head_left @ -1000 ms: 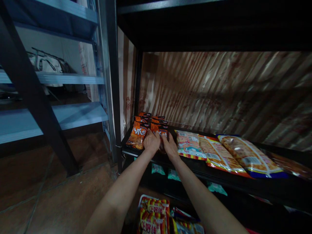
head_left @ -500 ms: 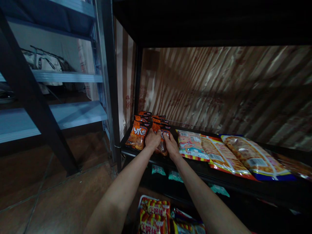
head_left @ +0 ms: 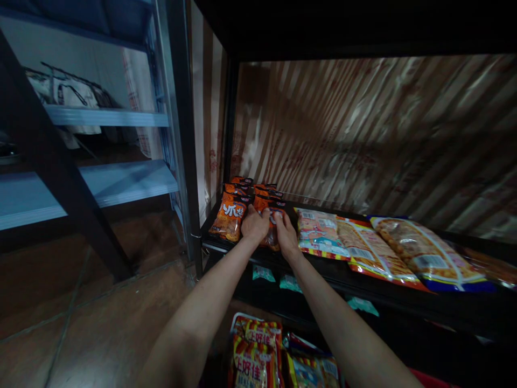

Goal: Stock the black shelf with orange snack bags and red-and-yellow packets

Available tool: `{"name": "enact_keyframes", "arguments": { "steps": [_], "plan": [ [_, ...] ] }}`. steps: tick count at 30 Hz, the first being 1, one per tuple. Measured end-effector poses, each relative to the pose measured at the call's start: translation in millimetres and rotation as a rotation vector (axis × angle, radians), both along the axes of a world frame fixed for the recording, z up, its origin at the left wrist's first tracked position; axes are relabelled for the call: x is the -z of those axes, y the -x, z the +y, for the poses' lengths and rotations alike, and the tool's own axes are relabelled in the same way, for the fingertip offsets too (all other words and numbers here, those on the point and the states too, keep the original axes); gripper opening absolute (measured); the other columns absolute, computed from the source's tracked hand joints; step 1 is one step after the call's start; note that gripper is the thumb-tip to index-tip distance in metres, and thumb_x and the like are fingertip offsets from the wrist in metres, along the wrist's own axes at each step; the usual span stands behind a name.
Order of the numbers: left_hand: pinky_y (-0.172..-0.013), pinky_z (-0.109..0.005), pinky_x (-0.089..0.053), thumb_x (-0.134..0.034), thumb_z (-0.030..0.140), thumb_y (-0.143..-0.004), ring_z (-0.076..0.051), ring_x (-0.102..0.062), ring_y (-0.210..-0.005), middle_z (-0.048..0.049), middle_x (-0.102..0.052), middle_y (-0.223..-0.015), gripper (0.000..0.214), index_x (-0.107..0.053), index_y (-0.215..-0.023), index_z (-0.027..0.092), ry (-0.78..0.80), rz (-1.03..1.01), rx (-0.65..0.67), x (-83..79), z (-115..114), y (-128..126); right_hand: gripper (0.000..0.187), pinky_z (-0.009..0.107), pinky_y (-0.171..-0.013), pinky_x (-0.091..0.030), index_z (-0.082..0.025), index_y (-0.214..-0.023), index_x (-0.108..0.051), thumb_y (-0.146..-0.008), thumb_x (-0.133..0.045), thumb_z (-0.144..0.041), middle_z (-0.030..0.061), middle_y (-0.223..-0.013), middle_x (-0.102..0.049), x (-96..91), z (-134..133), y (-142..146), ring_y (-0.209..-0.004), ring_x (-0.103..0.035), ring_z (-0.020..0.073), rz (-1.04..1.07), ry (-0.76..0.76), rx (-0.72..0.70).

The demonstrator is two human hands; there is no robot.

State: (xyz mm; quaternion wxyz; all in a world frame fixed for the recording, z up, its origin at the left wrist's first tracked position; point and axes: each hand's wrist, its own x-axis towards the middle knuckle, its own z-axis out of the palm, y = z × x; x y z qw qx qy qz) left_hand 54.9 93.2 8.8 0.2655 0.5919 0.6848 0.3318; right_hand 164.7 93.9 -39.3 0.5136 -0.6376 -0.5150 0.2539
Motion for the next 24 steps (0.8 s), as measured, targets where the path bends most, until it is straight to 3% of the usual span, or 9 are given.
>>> {"name": "enact_keyframes", "arguments": {
  "steps": [9, 13, 16, 20, 24],
  "plan": [
    [-0.100, -0.035, -0.042, -0.031, 0.043, -0.093, -0.028, -0.056, -0.121, -0.0231, -0.057, -0.130, 0.066, -0.030, -0.142, -0.001, -0.046, 0.025, -0.020, -2.9, -17.5, -1.0, 0.070, 0.042, -0.102, -0.038, -0.027, -0.134, -0.049, -0.081, -0.040, -0.072, 0.0078, -0.128, -0.061, -5.1, -5.6, 2.4, -0.119, -0.055, 0.0268, -0.046, 0.051, 0.002],
    [-0.109, -0.035, -0.034, -0.036, 0.037, -0.092, -0.027, -0.044, -0.132, -0.0239, -0.046, -0.140, 0.064, -0.031, -0.141, -0.004, -0.204, 0.088, 0.007, 5.5, -41.1, 2.9, 0.069, 0.042, -0.103, -0.037, -0.025, -0.134, -0.049, -0.082, -0.039, -0.069, 0.0097, -0.129, -0.060, -8.4, -6.6, 2.5, -0.120, -0.054, 0.0270, -0.067, 0.072, 0.003],
    [-0.115, -0.039, -0.027, -0.037, 0.032, -0.092, -0.027, -0.032, -0.139, -0.0231, -0.037, -0.147, 0.061, -0.030, -0.141, -0.003, -0.380, 0.166, 0.075, 24.4, -72.7, 8.3, 0.069, 0.041, -0.103, -0.037, -0.023, -0.134, -0.050, -0.082, -0.040, -0.069, 0.0104, -0.129, -0.060, -7.7, -5.7, 2.4, -0.120, -0.054, 0.0269, -0.061, 0.065, 0.021],
    [-0.115, -0.050, -0.027, -0.038, 0.023, -0.091, -0.028, -0.013, -0.145, -0.0164, -0.026, -0.154, 0.053, -0.034, -0.142, 0.011, -0.583, 0.295, 0.175, 60.6, -119.9, 18.0, 0.067, 0.038, -0.101, -0.039, -0.027, -0.132, -0.050, -0.081, -0.043, -0.069, 0.0064, -0.127, -0.061, -2.1, -2.3, 2.1, -0.117, -0.056, 0.0244, -0.018, -0.019, 0.008],
    [-0.114, -0.055, -0.028, -0.040, 0.017, -0.089, -0.028, -0.007, -0.146, -0.0166, -0.027, -0.154, 0.053, -0.034, -0.141, 0.012, -0.645, 0.400, 0.284, 91.6, -149.4, 25.6, 0.072, 0.039, -0.108, -0.033, -0.021, -0.138, -0.044, -0.083, -0.041, -0.067, 0.0093, -0.137, -0.054, 1.3, -4.4, -0.1, -0.126, -0.049, 0.0248, -0.030, -0.066, 0.035]
  ]
}}
